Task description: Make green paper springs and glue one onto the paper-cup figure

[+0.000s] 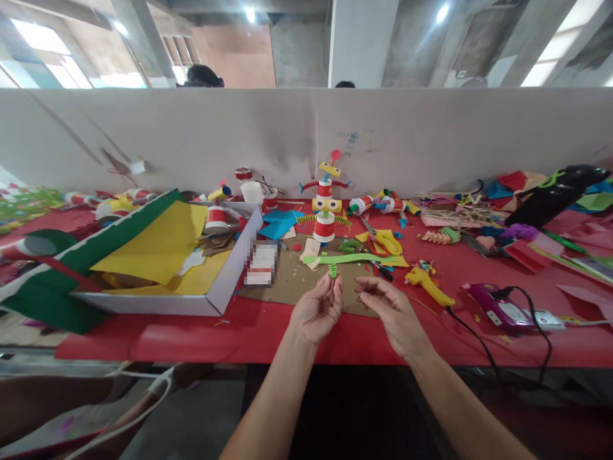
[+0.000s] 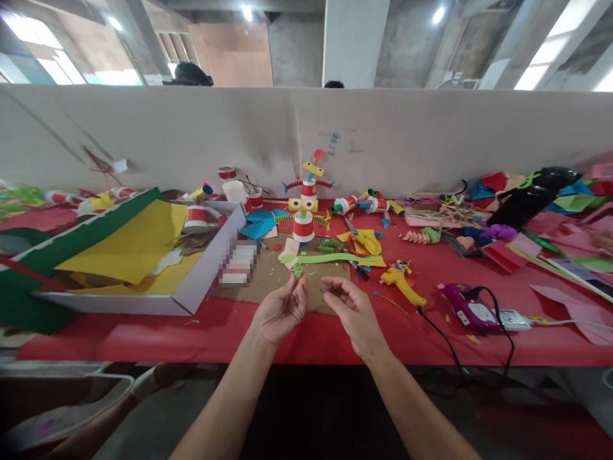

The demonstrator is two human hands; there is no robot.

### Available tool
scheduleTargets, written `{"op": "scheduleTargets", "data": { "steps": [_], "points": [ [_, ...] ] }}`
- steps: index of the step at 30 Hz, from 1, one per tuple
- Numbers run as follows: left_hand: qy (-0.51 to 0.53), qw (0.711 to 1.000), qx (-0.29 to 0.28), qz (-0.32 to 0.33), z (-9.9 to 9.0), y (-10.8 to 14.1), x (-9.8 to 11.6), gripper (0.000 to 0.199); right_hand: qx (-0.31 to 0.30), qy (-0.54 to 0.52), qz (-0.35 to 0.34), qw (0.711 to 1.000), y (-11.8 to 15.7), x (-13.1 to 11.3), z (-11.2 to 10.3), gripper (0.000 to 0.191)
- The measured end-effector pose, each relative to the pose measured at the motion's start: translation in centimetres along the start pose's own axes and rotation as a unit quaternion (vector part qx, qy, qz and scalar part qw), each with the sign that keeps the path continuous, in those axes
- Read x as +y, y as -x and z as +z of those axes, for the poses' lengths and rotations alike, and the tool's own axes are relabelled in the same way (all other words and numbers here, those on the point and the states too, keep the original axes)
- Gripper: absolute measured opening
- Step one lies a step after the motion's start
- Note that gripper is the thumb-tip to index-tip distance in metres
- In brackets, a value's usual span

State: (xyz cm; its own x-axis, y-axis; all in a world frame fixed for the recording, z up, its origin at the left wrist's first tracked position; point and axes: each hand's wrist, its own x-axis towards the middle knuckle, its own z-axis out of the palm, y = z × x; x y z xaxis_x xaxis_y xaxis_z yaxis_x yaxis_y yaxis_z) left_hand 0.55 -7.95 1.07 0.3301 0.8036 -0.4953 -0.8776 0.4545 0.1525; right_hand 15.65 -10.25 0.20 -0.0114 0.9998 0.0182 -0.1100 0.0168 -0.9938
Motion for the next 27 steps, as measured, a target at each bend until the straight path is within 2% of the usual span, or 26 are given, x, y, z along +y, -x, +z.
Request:
{"op": "scheduleTargets", "data": {
  "steps": [4, 11, 17, 27],
  "points": [
    [-0.082, 0.993, -0.033, 0.073, -0.2, 0.1, -0.4, 0.017, 0.002, 0.012, -0.009, 1.0, 0.0, -0.1, 0.0, 0.025],
    [-0.215, 0.953, -0.066, 0.202, -0.6, 0.4, -1.4, 0.023, -0.009, 0.026, -0.071, 0.997, -0.6, -1.8, 0.8, 0.026],
    [-0.338, 0.9, -0.041, 0.273, -0.9, 0.7, -1.4, 0.024, -0.024, 0.049, -0.092, 0.994, -1.0, -2.2, 1.6, 0.021],
    [-0.331, 0.894, -0.046, 0.299, -0.5, 0.9, -2.0, 0.029, 0.015, 0.029, -0.055, 0.998, -1.1, -0.4, 1.9, 0.015]
  ]
}}
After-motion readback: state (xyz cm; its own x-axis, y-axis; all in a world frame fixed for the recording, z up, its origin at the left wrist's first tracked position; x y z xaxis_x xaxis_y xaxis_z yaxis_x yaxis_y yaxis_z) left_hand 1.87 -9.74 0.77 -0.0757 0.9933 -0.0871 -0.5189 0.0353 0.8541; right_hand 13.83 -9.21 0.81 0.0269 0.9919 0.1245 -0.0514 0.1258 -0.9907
